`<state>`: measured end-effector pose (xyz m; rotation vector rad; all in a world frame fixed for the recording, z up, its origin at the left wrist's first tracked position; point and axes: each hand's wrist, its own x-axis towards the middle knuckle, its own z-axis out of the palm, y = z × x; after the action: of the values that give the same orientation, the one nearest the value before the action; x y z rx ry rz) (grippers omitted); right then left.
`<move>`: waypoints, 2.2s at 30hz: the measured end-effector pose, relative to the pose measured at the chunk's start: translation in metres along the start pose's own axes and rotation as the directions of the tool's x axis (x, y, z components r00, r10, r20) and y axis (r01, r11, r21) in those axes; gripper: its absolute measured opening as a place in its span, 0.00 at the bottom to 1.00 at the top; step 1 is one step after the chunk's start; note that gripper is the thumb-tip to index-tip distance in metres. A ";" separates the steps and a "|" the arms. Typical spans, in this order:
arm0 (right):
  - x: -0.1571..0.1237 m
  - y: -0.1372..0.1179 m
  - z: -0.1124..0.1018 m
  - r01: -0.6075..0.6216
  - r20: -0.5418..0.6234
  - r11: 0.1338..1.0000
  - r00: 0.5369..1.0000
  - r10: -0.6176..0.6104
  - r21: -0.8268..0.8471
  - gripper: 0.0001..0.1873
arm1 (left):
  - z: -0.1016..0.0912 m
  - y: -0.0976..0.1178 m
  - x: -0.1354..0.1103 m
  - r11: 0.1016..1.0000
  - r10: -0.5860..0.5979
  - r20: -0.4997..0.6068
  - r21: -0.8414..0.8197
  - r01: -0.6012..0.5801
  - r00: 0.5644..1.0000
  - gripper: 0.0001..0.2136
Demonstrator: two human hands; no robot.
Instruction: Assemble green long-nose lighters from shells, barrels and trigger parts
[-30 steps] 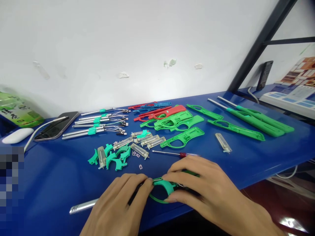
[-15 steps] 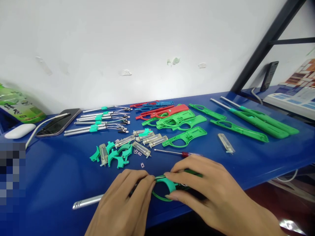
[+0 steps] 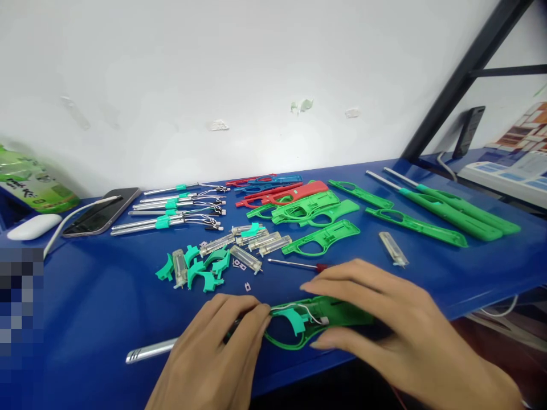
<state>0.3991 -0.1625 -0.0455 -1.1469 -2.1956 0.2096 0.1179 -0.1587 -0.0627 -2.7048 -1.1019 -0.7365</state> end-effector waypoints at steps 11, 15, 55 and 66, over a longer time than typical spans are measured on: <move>0.001 0.013 -0.014 0.129 0.048 0.988 0.990 -0.133 0.081 0.07 | -0.006 0.006 0.003 0.993 0.081 0.018 0.084 -0.082 0.997 0.22; -0.003 0.016 -0.011 0.171 0.041 0.981 0.984 -0.175 0.095 0.09 | -0.013 0.016 0.016 0.996 0.043 0.050 0.079 -0.047 0.998 0.17; -0.003 0.007 0.006 0.026 0.041 0.982 0.999 -0.034 0.185 0.02 | -0.018 0.015 0.048 0.965 0.249 0.001 0.082 -0.248 0.968 0.20; -0.007 0.000 0.008 0.210 -0.054 0.977 0.976 -0.212 -0.044 0.07 | -0.003 0.011 0.034 0.968 0.238 -0.047 0.095 -0.233 0.970 0.19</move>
<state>0.3971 -0.1667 -0.0556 -0.9185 -2.2576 0.0423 0.1453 -0.1461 -0.0432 -2.6582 -0.7622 -0.7044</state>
